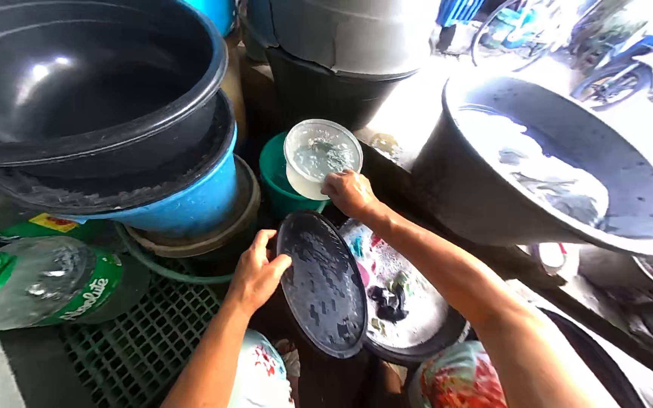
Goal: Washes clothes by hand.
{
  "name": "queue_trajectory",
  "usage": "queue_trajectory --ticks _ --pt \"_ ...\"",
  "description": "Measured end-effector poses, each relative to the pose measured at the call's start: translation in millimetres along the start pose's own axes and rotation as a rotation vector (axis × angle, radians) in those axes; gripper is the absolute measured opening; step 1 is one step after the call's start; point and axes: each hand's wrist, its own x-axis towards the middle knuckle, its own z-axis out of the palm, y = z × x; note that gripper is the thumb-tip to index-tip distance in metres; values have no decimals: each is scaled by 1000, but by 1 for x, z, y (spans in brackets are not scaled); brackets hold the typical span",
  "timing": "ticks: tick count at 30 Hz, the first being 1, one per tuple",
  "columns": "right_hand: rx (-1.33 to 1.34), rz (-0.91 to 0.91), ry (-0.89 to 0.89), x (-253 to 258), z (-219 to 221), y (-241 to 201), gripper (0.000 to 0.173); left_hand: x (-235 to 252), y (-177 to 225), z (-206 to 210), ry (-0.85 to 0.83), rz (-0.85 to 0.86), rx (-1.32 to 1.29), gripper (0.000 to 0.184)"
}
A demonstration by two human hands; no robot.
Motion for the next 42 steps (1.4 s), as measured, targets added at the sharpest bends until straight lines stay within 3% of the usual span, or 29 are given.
queue_trajectory --ticks 7,11,15,20,25,29,32,37,42 --pt "-25 63 103 -164 -46 4 13 -15 -6 -1 84 50 -102 48" --pt "-18 231 82 -260 -60 9 12 -23 -8 3 103 60 -118 49" --pt "42 412 203 -351 -54 15 13 -31 -7 8 109 95 -133 51" --pt "160 706 340 -428 -45 23 20 -35 -8 7 126 107 -167 49" --pt "339 954 507 -473 -42 37 19 -36 -4 14 141 83 -214 50" --pt "651 1016 705 -498 -40 53 18 -34 -1 22 152 91 -238 48" --pt "917 1003 887 -504 -51 53 16 -33 1 26 153 93 -257 47" --pt "1137 937 1175 -509 -88 53 11 -24 -5 27 168 113 -280 46" --pt "1250 724 1450 -518 -128 69 9 -15 -14 21 161 117 -321 41"
